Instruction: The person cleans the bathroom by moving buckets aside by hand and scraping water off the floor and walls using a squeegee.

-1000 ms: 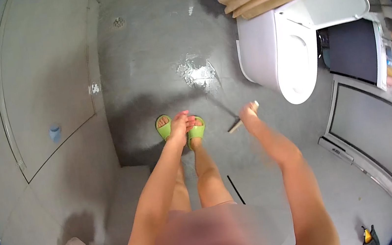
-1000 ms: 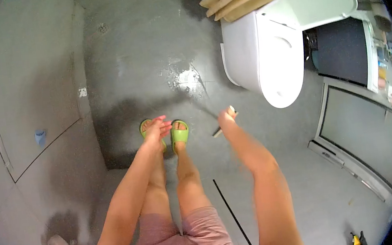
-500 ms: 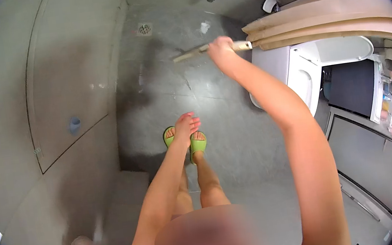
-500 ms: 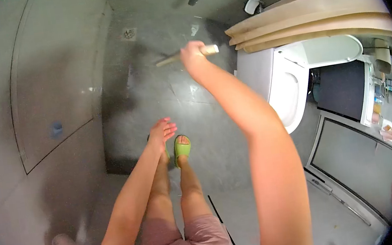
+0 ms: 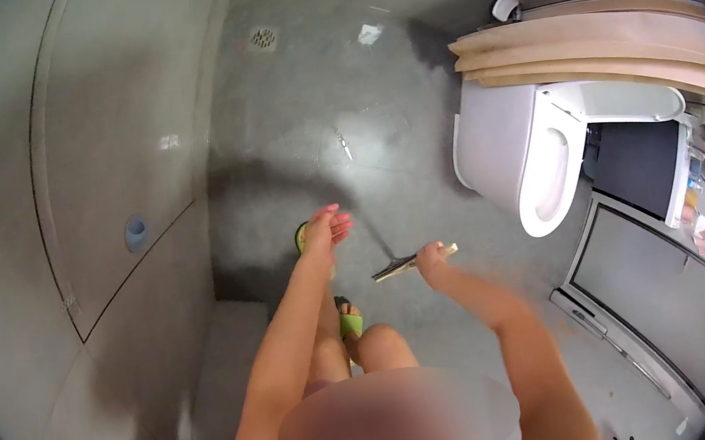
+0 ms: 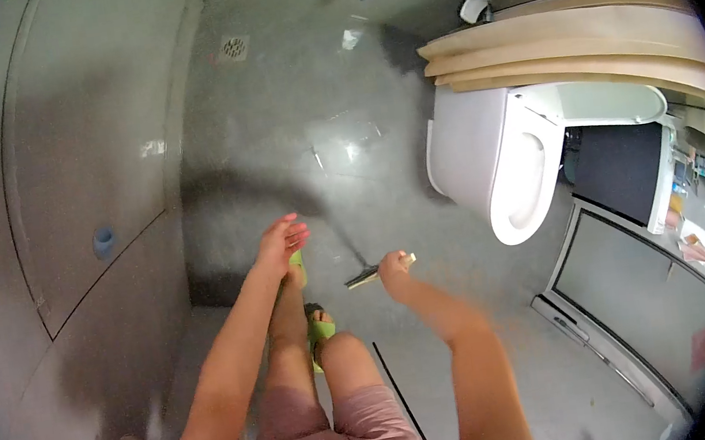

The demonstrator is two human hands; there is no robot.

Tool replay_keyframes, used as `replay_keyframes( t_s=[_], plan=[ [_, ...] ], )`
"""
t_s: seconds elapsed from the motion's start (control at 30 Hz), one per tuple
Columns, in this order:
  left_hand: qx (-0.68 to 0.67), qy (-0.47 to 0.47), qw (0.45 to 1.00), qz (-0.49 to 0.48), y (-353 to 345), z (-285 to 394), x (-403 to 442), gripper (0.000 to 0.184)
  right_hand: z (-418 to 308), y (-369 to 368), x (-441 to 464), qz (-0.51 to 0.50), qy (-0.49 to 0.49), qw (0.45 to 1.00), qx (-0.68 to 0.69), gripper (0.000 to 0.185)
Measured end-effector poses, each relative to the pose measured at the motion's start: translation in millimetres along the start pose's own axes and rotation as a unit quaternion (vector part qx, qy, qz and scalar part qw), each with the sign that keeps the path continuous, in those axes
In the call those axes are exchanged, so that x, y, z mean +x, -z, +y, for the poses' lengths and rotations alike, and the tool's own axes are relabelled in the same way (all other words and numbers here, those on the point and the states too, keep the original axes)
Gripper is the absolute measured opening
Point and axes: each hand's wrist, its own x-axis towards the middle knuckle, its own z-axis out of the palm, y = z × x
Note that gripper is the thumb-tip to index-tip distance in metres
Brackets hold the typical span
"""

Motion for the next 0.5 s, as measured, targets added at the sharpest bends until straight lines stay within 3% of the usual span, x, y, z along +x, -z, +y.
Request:
replay_keyframes(
  t_s=[0.03, 0.1, 0.17, 0.23, 0.3, 0.33, 0.4, 0.5],
  plan=[
    [0.001, 0.003, 1.000, 0.005, 8, 1, 4, 0.024, -10, 4, 9, -0.077, 0.082, 0.994, 0.007, 0.019],
    [-0.015, -0.021, 1.000, 0.007, 20, 4, 12, 0.024, -16, 20, 32, -0.085, 0.070, 0.994, -0.023, 0.016],
    [-0.022, -0.016, 1.000, 0.013, 27, 6, 14, 0.024, 5, 82, 18, -0.026, 0.048, 0.997, -0.052, 0.013],
    [-0.032, -0.020, 0.999, 0.011, 26, 11, 14, 0.024, 13, 50, 87, 0.104, 0.014, 0.986, -0.129, 0.019],
    [-0.025, -0.011, 0.999, 0.018, 24, 14, 8, 0.026, 68, 138, 79, 0.105, 0.004, 0.987, -0.124, 0.018],
    [-0.025, -0.012, 0.999, 0.020, 23, 15, 4, 0.026, 99, 189, 63, 0.087, -0.007, 0.995, -0.052, 0.021],
    [-0.029, -0.010, 0.999, 0.025, 19, 19, -1, 0.028, 155, 263, 52, 0.099, -0.006, 0.990, -0.099, 0.023],
    [-0.026, -0.033, 0.999, 0.009, 20, 22, -2, 0.031, 209, 340, 19, 0.131, -0.125, 0.981, -0.068, 0.018]
  ],
)
